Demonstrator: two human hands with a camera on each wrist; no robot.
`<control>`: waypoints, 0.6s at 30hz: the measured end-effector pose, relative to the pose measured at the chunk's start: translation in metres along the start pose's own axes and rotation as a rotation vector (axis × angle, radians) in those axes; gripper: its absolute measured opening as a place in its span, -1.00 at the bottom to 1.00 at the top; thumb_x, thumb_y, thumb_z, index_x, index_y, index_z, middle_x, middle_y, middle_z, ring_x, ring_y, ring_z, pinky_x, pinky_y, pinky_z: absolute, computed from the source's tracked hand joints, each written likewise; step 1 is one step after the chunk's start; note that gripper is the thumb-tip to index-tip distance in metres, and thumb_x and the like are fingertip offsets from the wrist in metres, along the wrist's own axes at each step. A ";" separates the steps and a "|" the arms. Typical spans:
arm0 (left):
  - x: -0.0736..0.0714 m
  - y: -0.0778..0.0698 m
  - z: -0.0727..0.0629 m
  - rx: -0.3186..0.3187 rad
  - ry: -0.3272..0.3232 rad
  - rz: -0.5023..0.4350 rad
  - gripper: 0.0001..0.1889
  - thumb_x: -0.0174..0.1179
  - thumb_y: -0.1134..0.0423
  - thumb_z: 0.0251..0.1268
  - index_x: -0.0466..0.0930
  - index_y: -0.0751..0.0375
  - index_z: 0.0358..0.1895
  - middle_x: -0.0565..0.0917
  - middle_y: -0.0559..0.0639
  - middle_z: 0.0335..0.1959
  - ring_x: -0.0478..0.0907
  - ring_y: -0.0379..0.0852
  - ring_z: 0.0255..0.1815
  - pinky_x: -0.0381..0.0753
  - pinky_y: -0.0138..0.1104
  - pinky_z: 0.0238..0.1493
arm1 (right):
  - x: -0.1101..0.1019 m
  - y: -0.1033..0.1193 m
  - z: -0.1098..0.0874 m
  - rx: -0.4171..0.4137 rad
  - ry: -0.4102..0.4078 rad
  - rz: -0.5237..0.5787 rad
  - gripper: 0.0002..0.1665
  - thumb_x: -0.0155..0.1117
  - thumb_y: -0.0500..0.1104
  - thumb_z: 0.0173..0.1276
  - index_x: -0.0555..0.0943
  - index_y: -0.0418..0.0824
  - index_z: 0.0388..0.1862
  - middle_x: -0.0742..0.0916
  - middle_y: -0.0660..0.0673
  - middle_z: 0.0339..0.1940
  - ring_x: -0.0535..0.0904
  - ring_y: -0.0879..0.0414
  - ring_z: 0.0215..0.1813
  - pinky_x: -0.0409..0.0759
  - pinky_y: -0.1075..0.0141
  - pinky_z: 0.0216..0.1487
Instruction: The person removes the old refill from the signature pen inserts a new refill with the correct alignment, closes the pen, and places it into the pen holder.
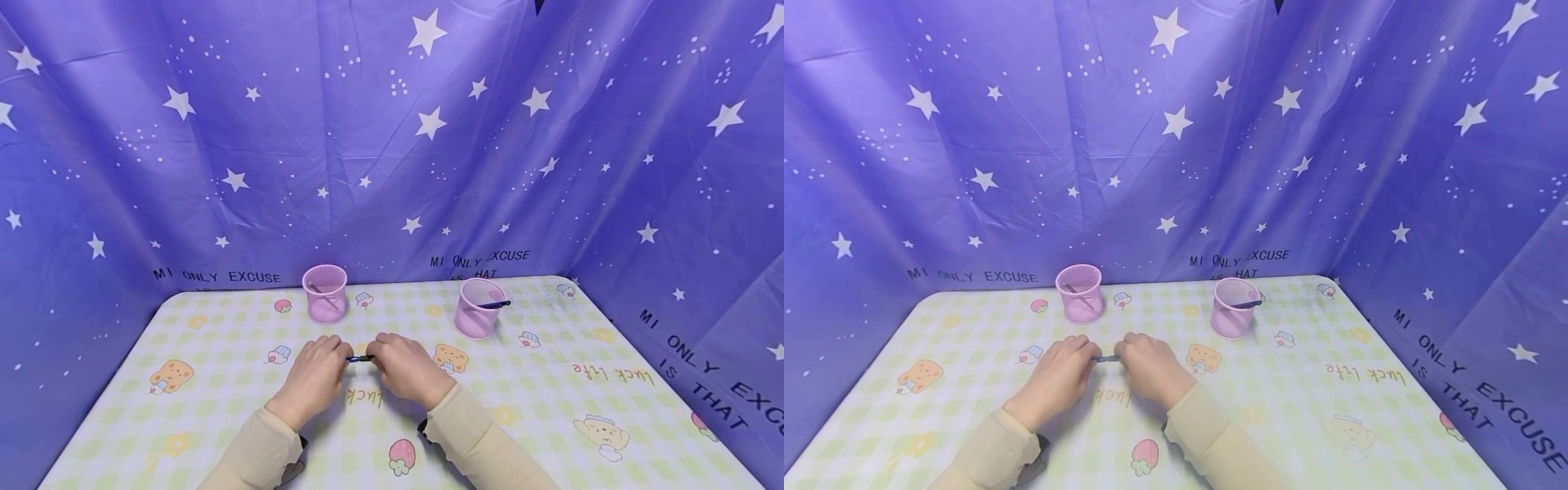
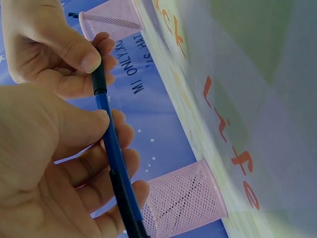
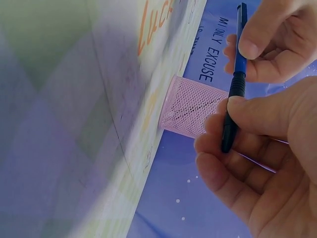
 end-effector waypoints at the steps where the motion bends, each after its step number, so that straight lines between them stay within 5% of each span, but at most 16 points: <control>1: 0.000 0.000 0.000 0.002 0.000 0.002 -0.92 0.30 0.39 0.09 0.61 0.16 -0.35 0.49 -0.11 -0.46 0.43 -0.11 -0.42 0.37 -0.29 -0.37 | 0.000 0.000 0.000 0.000 -0.004 -0.003 -0.88 0.33 -0.30 0.19 0.67 -0.12 -0.29 0.61 0.05 -0.42 0.57 0.15 -0.33 0.57 0.28 -0.30; 18: -0.001 0.000 -0.002 -0.027 -0.016 -0.040 -0.87 0.28 0.25 0.16 0.62 0.17 -0.24 0.51 -0.09 -0.40 0.44 -0.09 -0.36 0.41 -0.24 -0.31 | -0.001 0.000 0.000 0.004 -0.008 -0.010 -0.87 0.33 -0.28 0.21 0.67 -0.11 -0.25 0.62 0.06 -0.39 0.58 0.16 -0.30 0.59 0.28 -0.26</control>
Point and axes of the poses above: each hand's wrist, its own z-axis towards the middle knuckle, its own x-axis out of the palm, y = z × x, the point moved 8 cm from there along z, towards the middle knuckle
